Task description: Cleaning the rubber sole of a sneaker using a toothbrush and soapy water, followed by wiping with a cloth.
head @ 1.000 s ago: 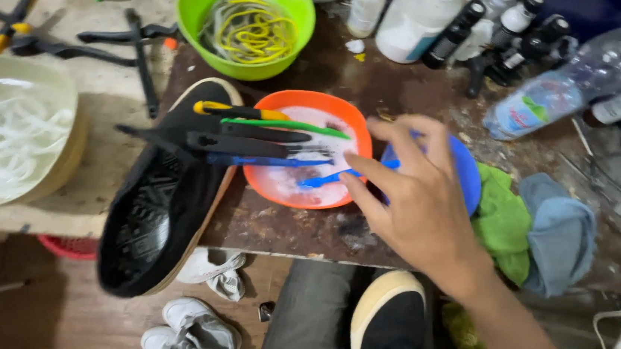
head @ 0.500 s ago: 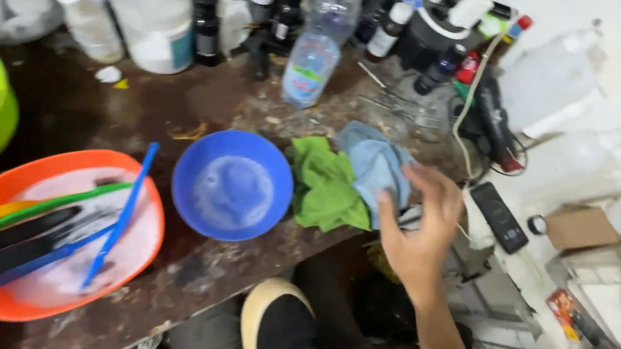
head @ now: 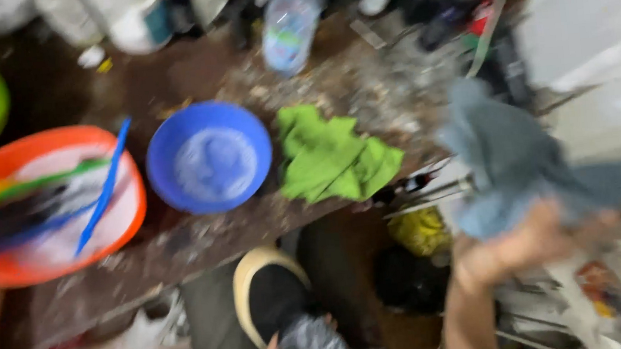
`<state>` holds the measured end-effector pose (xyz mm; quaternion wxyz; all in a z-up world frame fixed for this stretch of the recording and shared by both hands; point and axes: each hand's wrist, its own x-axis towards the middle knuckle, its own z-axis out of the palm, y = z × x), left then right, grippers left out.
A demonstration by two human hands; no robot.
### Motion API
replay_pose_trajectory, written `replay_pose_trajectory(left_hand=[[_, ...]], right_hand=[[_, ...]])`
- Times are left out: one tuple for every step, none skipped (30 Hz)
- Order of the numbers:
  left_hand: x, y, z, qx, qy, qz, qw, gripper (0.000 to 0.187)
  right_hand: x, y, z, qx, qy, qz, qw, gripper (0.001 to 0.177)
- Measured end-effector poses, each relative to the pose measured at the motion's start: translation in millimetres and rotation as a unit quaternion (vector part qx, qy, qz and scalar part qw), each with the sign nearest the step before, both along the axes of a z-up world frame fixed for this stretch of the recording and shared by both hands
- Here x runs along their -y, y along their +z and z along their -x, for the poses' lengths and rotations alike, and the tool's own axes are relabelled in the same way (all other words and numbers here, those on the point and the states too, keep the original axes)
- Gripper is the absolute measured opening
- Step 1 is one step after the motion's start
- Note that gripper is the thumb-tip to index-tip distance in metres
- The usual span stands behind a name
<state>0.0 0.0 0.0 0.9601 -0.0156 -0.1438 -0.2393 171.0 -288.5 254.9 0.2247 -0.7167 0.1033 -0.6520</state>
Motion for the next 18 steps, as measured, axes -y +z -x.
replay_pose_trajectory(left_hand=[[2, 62, -38, -0.013, 0.016, -0.009, 1.0, 0.074], [6, 99, -38, -0.038, 0.029, -0.019, 0.999, 0.074], [11, 134, -43, -0.09, 0.079, -0.032, 0.992, 0.065], [19, 163, -55, -0.139, 0.126, -0.041, 0.981, 0.069], [14, 165, -53, -0.16, 0.136, -0.046, 0.977, 0.069], [11, 168, -52, -0.163, 0.115, -0.067, 0.978, 0.077], [8, 173, -52, -0.166, 0.092, -0.087, 0.978, 0.085], [4, 172, -51, -0.175, 0.095, -0.089, 0.976, 0.085], [1, 172, -51, -0.164, 0.101, -0.122, 0.974, 0.083], [-1, 171, -51, -0.153, 0.103, -0.154, 0.971, 0.082], [-3, 170, -49, -0.161, 0.103, -0.154, 0.969, 0.082], [-4, 169, -48, -0.14, 0.105, -0.2, 0.964, 0.08], [-5, 169, -48, -0.118, 0.107, -0.246, 0.956, 0.08], [-6, 170, -49, -0.121, 0.105, -0.244, 0.956, 0.08], [-6, 171, -50, -0.096, 0.105, -0.289, 0.947, 0.081], [-7, 172, -54, -0.066, 0.103, -0.333, 0.935, 0.083], [-6, 182, -59, -0.066, 0.101, -0.332, 0.936, 0.083], [-5, 193, -62, -0.094, 0.084, -0.422, 0.898, 0.055]], right_hand=[[-8, -4, 28, -0.146, -0.174, 0.239, 0.944, 0.075], [-13, -28, 57, -0.167, -0.154, 0.236, 0.945, 0.075], [-18, -51, 86, -0.247, -0.018, 0.219, 0.944, 0.063], [-20, -73, 114, -0.319, 0.113, 0.2, 0.92, 0.053], [-29, -94, 129, -0.335, 0.129, 0.196, 0.912, 0.053], [-37, -111, 144, -0.415, 0.307, 0.16, 0.841, 0.047], [-44, -126, 161, -0.476, 0.471, 0.115, 0.734, 0.054], [-71, -97, 133, -0.481, 0.476, 0.111, 0.728, 0.054], [-101, -63, 109, -0.451, 0.51, 0.139, 0.719, 0.063], [-137, -25, 89, -0.421, 0.541, 0.167, 0.709, 0.076], [-136, -35, 96, -0.427, 0.542, 0.164, 0.705, 0.076], [-134, -45, 102, -0.386, 0.549, 0.08, 0.737, 0.076], [-132, -54, 108, -0.343, 0.548, -0.004, 0.763, 0.077], [-136, -50, 104, -0.347, 0.547, -0.005, 0.762, 0.077], [-140, -45, 101, -0.371, 0.516, 0.016, 0.772, 0.071], [-144, -40, 95, -0.391, 0.484, 0.037, 0.782, 0.066], [-146, -40, 93, -0.392, 0.482, 0.038, 0.783, 0.066], [-149, -38, 92, -0.398, 0.477, 0.056, 0.781, 0.064]])
